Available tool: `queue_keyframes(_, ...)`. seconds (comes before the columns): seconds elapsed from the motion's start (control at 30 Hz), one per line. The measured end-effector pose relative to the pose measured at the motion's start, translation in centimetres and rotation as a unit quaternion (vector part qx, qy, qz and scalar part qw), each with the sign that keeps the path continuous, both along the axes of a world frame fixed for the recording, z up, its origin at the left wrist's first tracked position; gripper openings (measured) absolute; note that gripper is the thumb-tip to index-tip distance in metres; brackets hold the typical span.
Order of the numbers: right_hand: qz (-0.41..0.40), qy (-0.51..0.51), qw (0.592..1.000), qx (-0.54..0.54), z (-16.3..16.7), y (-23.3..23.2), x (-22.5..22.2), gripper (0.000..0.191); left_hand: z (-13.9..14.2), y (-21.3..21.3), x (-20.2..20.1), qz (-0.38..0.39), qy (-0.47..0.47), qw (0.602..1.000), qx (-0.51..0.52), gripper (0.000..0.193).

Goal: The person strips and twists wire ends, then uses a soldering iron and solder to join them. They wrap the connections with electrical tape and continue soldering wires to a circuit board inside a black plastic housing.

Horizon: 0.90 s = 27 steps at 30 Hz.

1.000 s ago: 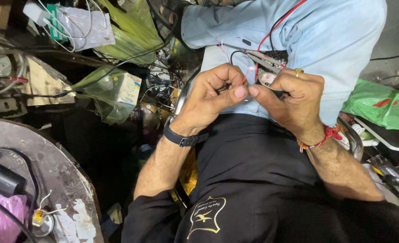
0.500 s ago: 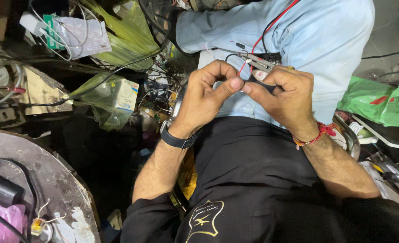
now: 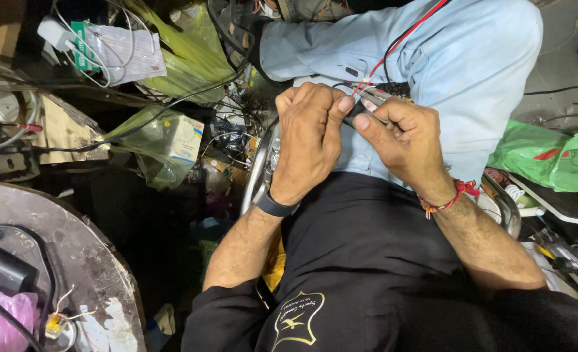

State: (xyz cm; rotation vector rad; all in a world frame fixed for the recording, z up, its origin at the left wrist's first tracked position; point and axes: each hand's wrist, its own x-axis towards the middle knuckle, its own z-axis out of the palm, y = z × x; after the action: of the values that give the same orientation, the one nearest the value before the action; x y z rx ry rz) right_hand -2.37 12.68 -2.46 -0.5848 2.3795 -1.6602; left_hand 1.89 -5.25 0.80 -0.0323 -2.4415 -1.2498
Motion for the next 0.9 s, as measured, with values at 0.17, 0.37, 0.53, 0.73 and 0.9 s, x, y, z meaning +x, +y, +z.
queue_keyframes(0.17, -0.004, 0.011, 1.0, 0.005, -0.1, 0.1, -0.1, 0.033, -0.3, -0.8, -0.1, -0.074, -0.099, 0.978, 0.166, 0.02)
queue_keyframes(0.37, -0.002, 0.034, 0.999, 0.024, -0.2, 0.2, -0.3, 0.031, 1.2, -2.0, 0.4, -0.197, -0.108, 0.943, 0.245, 0.035)
queue_keyframes(0.53, 0.008, 0.045, 0.999, 0.0, -0.2, 0.2, -0.5, 0.026, 2.3, -1.7, 0.7, -0.166, -0.128, 0.966, 0.149, 0.051)
queue_keyframes(0.73, 0.009, -0.012, 0.999, -0.048, 0.0, 0.0, -0.4, 0.022, 1.7, -1.3, 0.8, -0.111, -0.121, 0.976, 0.141, 0.024)
queue_keyframes(0.9, -0.01, -0.036, 0.998, -0.052, 0.0, 0.1, -0.4, 0.028, 0.8, -0.9, 0.9, -0.092, -0.032, 0.99, 0.103, 0.019)
